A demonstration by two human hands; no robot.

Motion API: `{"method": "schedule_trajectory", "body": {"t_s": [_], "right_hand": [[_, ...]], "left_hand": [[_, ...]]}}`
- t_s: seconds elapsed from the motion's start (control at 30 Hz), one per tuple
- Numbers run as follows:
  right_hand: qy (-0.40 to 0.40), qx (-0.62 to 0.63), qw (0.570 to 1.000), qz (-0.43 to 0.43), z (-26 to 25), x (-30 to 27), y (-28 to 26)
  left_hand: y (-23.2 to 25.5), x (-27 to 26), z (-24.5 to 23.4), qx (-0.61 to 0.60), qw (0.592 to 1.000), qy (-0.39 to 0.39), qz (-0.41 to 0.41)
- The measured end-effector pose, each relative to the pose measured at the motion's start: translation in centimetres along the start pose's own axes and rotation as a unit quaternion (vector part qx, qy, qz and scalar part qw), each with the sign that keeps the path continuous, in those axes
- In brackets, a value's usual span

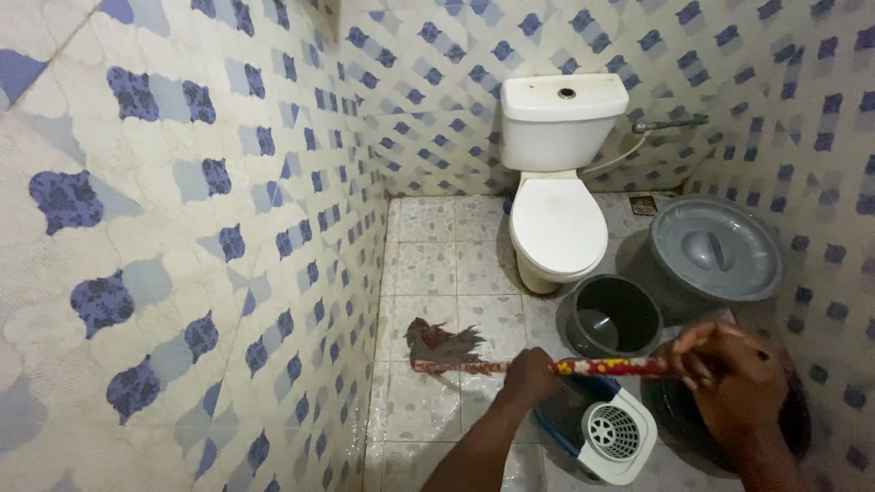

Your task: Mopping the bathroom floor with a mop and a bucket of water.

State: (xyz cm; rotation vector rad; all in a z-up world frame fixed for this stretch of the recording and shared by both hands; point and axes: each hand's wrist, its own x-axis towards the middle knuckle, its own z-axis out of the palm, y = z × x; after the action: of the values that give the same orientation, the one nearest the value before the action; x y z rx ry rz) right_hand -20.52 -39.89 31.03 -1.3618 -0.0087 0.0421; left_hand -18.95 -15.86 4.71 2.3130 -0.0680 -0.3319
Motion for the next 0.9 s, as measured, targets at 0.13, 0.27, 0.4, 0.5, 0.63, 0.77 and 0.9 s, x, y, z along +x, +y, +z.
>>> {"method": "schedule_trajectory", "body": {"t_s": [0.13,0.27,0.4,0.5,0.63,0.77,0.9], "right_hand": [[-0.03,-0.253,0.96,-0.117,5.6,2.9,-2.7],[-0.058,-0.36,0.905,-0.218,12.8,4.9,-6.2],[-0.058,-0.435,0.853,-0.282,14.2,6.2,-4.6],[-0.075,-0.392,0.877,-0.268,12.2,7.1,-1.6],[-0.101,-0.091,0.99,0.022,7.1,9.3,2.5],[-0.14,-0.123,0.976,0.112,8.9,10.6,-1.6],[-0.163,-0.28,0.934,0.148,13.9,12.9,-6.8]], "left_hand": [[2.0,2.4,-7.4,-0.026,0.998,0.015,-0.057],[0.2,4.6,-10.1,-0.056,0.99,-0.018,-0.129],[-1.9,5.3,-12.1,-0.053,0.993,0.054,-0.093],[-2.2,5.2,-13.3,-0.044,0.994,0.051,-0.084],[-5.2,5.5,-11.1,-0.068,0.994,0.065,-0.05],[-5.0,4.1,-12.0,-0.104,0.989,0.103,0.016],[-5.8,4.3,-13.9,-0.119,0.976,0.152,0.098]]}}
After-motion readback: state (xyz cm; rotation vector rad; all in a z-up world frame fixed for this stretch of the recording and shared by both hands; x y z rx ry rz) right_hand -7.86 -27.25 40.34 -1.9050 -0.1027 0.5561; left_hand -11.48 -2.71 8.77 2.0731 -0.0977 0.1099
